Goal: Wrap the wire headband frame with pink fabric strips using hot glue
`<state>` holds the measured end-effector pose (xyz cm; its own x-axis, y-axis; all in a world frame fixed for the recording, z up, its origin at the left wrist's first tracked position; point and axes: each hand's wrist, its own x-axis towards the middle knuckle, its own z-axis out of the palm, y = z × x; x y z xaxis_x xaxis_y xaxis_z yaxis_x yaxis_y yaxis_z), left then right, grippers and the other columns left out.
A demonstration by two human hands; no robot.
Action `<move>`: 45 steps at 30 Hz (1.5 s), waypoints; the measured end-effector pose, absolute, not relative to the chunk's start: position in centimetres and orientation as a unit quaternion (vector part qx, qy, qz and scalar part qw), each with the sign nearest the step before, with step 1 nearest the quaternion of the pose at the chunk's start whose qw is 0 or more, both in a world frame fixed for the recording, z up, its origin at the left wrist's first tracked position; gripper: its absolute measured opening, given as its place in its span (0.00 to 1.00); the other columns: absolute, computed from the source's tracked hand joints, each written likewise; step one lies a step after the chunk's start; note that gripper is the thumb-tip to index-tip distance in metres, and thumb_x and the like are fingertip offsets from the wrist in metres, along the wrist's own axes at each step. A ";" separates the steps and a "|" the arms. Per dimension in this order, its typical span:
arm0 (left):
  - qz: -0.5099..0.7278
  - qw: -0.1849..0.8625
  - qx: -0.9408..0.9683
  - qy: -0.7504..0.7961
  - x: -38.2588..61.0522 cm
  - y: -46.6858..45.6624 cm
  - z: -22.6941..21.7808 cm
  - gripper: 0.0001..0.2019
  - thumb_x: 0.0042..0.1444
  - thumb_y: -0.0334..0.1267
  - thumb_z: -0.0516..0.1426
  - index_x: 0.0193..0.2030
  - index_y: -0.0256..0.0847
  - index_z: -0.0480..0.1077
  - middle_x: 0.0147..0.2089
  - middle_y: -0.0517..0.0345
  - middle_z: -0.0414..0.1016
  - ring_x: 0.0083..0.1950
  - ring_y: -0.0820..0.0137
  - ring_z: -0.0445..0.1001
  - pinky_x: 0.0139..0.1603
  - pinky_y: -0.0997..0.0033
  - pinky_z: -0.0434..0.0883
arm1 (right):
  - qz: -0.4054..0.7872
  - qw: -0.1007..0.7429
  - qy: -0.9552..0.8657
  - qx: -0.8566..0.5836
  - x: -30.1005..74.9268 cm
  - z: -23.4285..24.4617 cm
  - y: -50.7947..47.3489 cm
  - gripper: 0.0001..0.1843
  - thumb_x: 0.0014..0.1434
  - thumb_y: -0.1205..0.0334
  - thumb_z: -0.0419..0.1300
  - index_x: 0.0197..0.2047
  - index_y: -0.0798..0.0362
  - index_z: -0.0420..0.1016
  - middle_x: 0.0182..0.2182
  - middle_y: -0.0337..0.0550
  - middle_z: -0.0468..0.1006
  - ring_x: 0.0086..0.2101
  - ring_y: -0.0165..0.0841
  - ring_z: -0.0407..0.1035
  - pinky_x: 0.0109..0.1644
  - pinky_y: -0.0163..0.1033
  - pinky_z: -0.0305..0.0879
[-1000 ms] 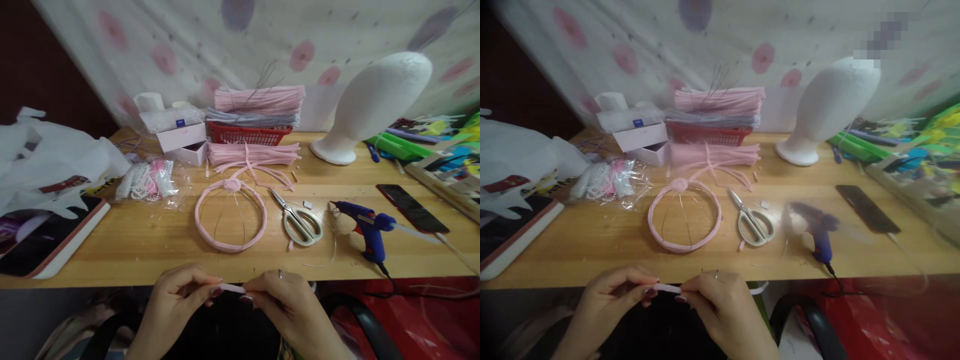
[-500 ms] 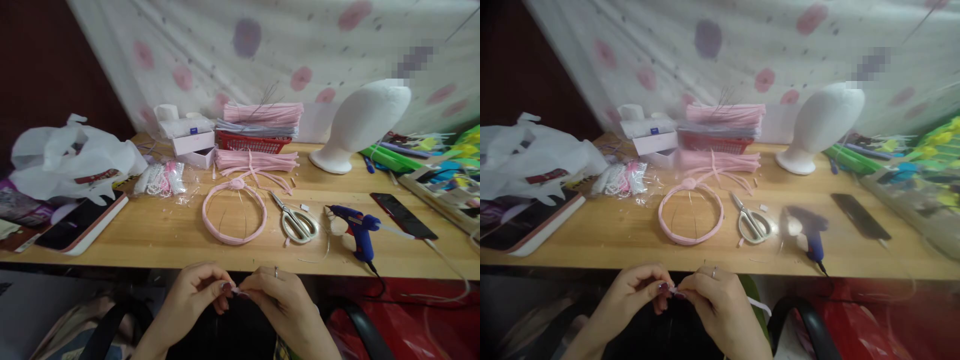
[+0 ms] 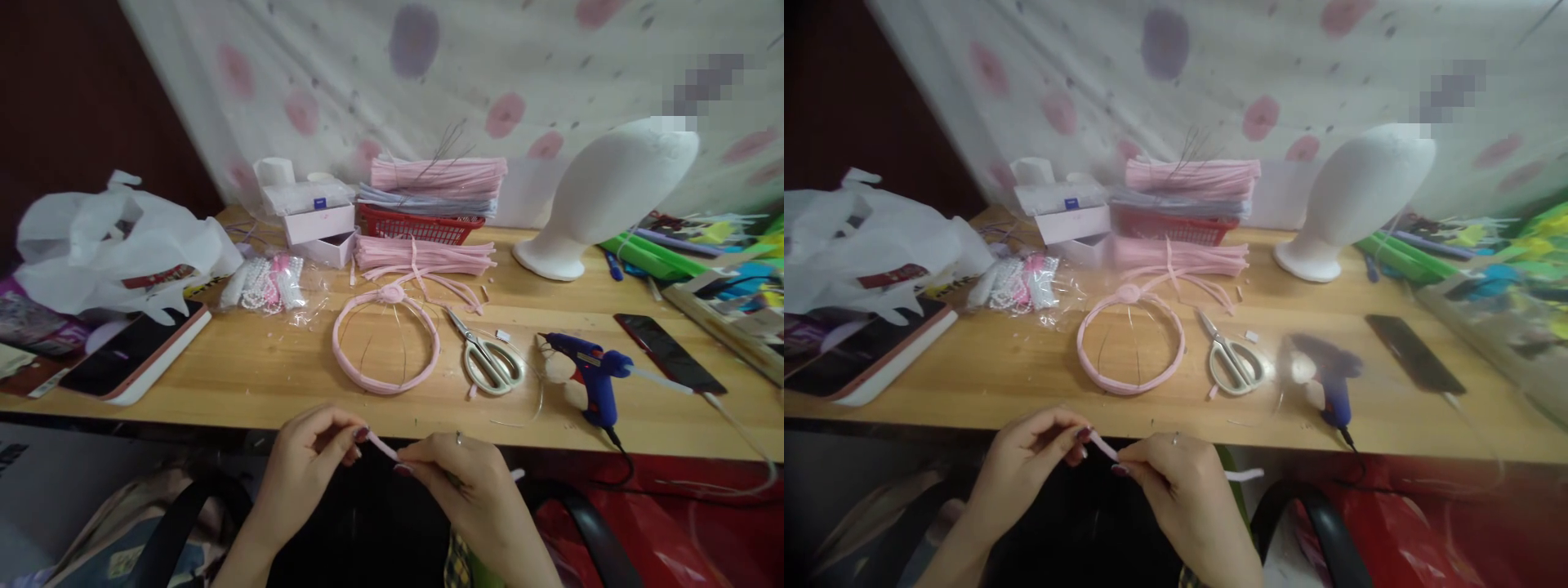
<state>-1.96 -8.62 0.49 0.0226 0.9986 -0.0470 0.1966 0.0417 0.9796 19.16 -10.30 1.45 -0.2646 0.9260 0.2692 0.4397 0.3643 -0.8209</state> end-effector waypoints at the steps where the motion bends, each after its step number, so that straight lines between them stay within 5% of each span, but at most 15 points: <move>1: 0.441 0.452 0.537 0.560 -2.1 -8.5 0.4 0.08 0.55 0.41 0.63 0.29 0.41 0.80 0.23 0.59 0.77 0.23 0.72 0.75 0.27 0.77 0.74 | 0.303 0.386 -0.727 -0.479 19.3 1.4 -10.2 0.05 0.63 0.62 0.64 0.37 0.44 0.82 0.27 0.33 0.83 0.27 0.30 0.77 0.33 0.32 0.69; 9: 0.456 0.333 0.590 0.577 -2.9 -6.5 -0.4 0.07 0.56 0.38 0.63 0.41 0.43 0.81 0.34 0.57 0.80 0.29 0.72 0.75 0.29 0.76 0.73 | 0.216 0.336 -0.738 -0.544 20.3 0.6 -7.7 0.10 0.67 0.61 0.58 0.36 0.49 0.80 0.30 0.40 0.84 0.30 0.36 0.77 0.34 0.38 0.68; 13: 0.445 0.254 0.643 0.569 -3.3 -5.5 -1.0 0.13 0.56 0.33 0.63 0.49 0.43 0.78 0.35 0.62 0.74 0.24 0.77 0.65 0.27 0.77 0.68 | 0.207 0.336 -0.747 -0.535 20.7 0.5 -6.6 0.12 0.67 0.61 0.57 0.36 0.50 0.80 0.29 0.41 0.83 0.30 0.36 0.75 0.34 0.37 0.66; 17: 0.429 0.208 0.699 0.533 -3.2 -5.0 -1.0 0.13 0.57 0.30 0.64 0.50 0.40 0.77 0.33 0.65 0.69 0.23 0.78 0.59 0.26 0.77 0.65 | 0.224 0.348 -0.754 -0.509 20.7 0.9 -6.2 0.13 0.68 0.62 0.55 0.37 0.51 0.81 0.29 0.41 0.82 0.29 0.34 0.74 0.35 0.36 0.66; 21: 0.401 0.177 0.764 0.473 -2.8 -4.9 -0.7 0.14 0.58 0.33 0.65 0.51 0.41 0.77 0.37 0.61 0.74 0.27 0.76 0.68 0.32 0.75 0.69 | 0.249 0.366 -0.748 -0.495 20.6 1.4 -6.1 0.11 0.67 0.64 0.57 0.37 0.51 0.82 0.31 0.40 0.83 0.32 0.33 0.75 0.38 0.35 0.66; 25: 0.397 0.170 0.790 0.436 -2.6 -4.8 -0.5 0.04 0.63 0.33 0.61 0.40 0.39 0.78 0.36 0.59 0.78 0.34 0.73 0.77 0.36 0.75 0.71 | 0.270 0.353 -0.745 -0.498 20.7 1.9 -6.0 0.10 0.66 0.64 0.59 0.37 0.49 0.83 0.27 0.37 0.81 0.28 0.31 0.73 0.35 0.33 0.65; 33: 0.349 0.081 0.820 0.446 -2.7 -4.8 -0.4 0.12 0.66 0.37 0.57 0.30 0.37 0.72 0.29 0.60 0.76 0.27 0.72 0.76 0.28 0.74 0.65 | 0.297 0.267 -0.754 -0.522 21.8 2.5 -5.8 0.10 0.64 0.63 0.60 0.34 0.51 0.83 0.26 0.38 0.82 0.26 0.31 0.74 0.33 0.33 0.65; 39: 0.396 0.132 0.798 0.436 -2.7 -4.7 -0.2 0.08 0.64 0.38 0.60 0.33 0.40 0.73 0.30 0.62 0.76 0.27 0.75 0.74 0.30 0.77 0.68 | 0.293 0.266 -0.762 -0.512 23.3 2.9 -5.5 0.11 0.64 0.60 0.59 0.35 0.50 0.83 0.29 0.38 0.84 0.29 0.31 0.77 0.35 0.32 0.67; 45: 0.475 0.115 0.716 0.499 -2.2 -3.9 0.0 0.08 0.62 0.36 0.62 0.47 0.39 0.72 0.34 0.61 0.74 0.25 0.76 0.68 0.30 0.75 0.70 | 0.262 0.289 -0.770 -0.505 23.9 2.7 -5.4 0.11 0.64 0.59 0.59 0.34 0.47 0.82 0.29 0.36 0.84 0.29 0.30 0.77 0.34 0.31 0.68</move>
<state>-2.20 -3.94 0.02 0.0520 0.8234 0.5651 0.6047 -0.4763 0.6383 23.90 -5.38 2.74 -0.3229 0.9290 0.1809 0.6267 0.3531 -0.6946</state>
